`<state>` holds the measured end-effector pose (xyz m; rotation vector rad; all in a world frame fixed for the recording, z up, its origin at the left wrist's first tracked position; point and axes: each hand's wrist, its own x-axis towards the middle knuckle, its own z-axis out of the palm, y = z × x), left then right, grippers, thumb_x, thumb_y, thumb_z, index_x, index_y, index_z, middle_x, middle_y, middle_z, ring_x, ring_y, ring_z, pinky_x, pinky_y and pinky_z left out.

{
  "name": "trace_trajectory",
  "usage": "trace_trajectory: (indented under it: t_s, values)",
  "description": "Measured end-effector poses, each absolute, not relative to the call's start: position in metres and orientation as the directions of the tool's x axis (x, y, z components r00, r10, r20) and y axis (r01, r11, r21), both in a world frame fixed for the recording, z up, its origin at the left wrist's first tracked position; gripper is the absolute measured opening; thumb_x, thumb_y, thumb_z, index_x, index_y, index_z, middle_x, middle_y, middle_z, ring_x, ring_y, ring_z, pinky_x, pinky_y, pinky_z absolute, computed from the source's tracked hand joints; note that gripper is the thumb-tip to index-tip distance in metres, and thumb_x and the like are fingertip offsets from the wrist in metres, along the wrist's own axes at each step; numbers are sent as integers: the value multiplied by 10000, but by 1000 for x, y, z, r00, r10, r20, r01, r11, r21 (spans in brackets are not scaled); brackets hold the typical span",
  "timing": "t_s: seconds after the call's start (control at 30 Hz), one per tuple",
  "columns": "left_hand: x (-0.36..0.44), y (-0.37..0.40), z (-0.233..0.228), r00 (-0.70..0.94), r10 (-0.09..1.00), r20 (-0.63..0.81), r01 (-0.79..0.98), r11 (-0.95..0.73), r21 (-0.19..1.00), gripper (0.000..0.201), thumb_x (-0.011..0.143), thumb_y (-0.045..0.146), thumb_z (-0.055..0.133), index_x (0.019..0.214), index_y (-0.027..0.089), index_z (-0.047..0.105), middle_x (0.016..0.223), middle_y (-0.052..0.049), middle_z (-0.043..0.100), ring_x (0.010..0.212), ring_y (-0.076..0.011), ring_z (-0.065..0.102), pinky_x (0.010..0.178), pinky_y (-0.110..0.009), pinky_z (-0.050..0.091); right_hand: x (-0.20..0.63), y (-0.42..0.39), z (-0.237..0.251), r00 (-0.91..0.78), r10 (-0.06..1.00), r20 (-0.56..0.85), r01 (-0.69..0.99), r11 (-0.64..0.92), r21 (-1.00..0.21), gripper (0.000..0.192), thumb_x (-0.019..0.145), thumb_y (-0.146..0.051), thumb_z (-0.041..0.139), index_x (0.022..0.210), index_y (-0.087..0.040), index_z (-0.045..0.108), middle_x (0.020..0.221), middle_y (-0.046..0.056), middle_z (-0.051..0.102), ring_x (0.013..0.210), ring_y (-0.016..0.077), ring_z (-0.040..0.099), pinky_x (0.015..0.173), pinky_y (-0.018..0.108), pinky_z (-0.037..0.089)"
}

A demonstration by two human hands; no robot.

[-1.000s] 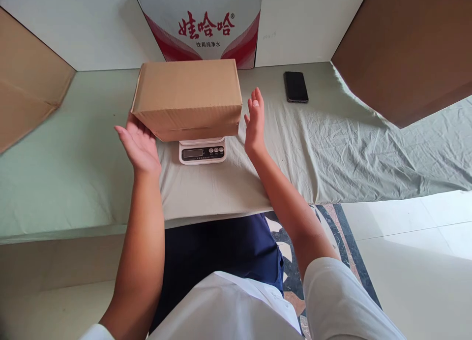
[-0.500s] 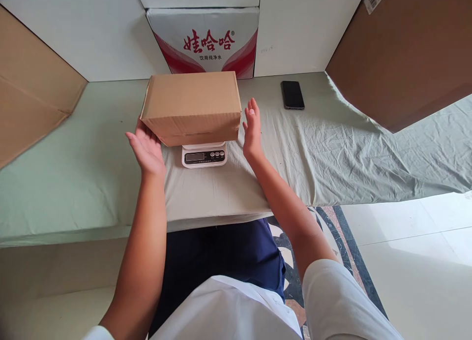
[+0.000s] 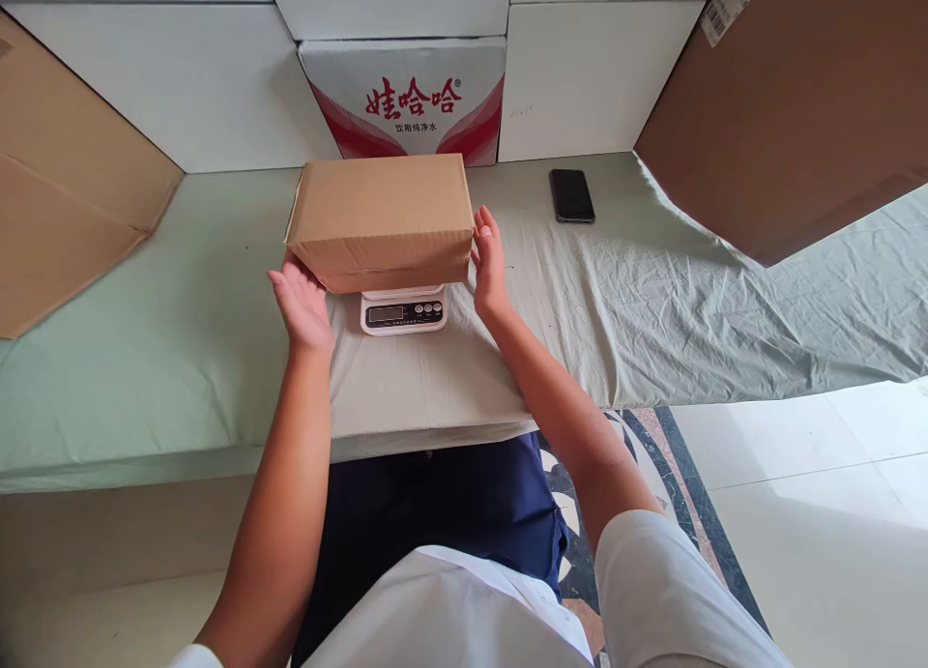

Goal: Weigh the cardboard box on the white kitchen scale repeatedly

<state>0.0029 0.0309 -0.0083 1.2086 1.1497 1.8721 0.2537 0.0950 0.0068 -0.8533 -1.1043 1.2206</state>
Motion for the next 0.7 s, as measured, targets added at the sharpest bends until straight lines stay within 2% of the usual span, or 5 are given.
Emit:
trace_trajectory:
  t_s: [0.2,0.33,0.47,0.7]
  values:
    - [1,32,-12,-364,841,400,-16,-435,900,875,848,888,296,1466,319,540,1646,-62,454,1595,-272,314,1277,-413,332,252,90,13,-11,985,171,-312,159,-937,699,804,-783,477,1387,-398,515,1640,-56,455,1619,292,280,1322,637,244]
    - [0,32,-11,-364,835,414,-23,-452,892,850,876,863,278,1499,331,504,1675,-49,413,1603,-264,296,1289,-419,309,253,90,13,-31,977,209,-297,191,-936,687,850,-772,419,1425,-398,470,1660,-48,427,1622,279,280,1308,622,271]
    - [2,29,-8,-366,829,421,-28,-463,886,876,883,855,282,1528,295,475,1696,-77,369,1602,-279,296,1307,-467,275,254,89,12,-26,974,227,-289,210,-934,659,877,-746,407,1430,-391,460,1654,-39,436,1613,279,299,1291,615,294]
    - [4,28,-5,-371,832,413,-20,-451,892,881,866,867,312,1517,301,485,1681,-65,400,1592,-270,319,1302,-456,293,251,86,15,-17,984,179,-275,168,-947,597,886,-689,400,1394,-393,502,1624,-48,466,1602,288,309,1287,638,300]
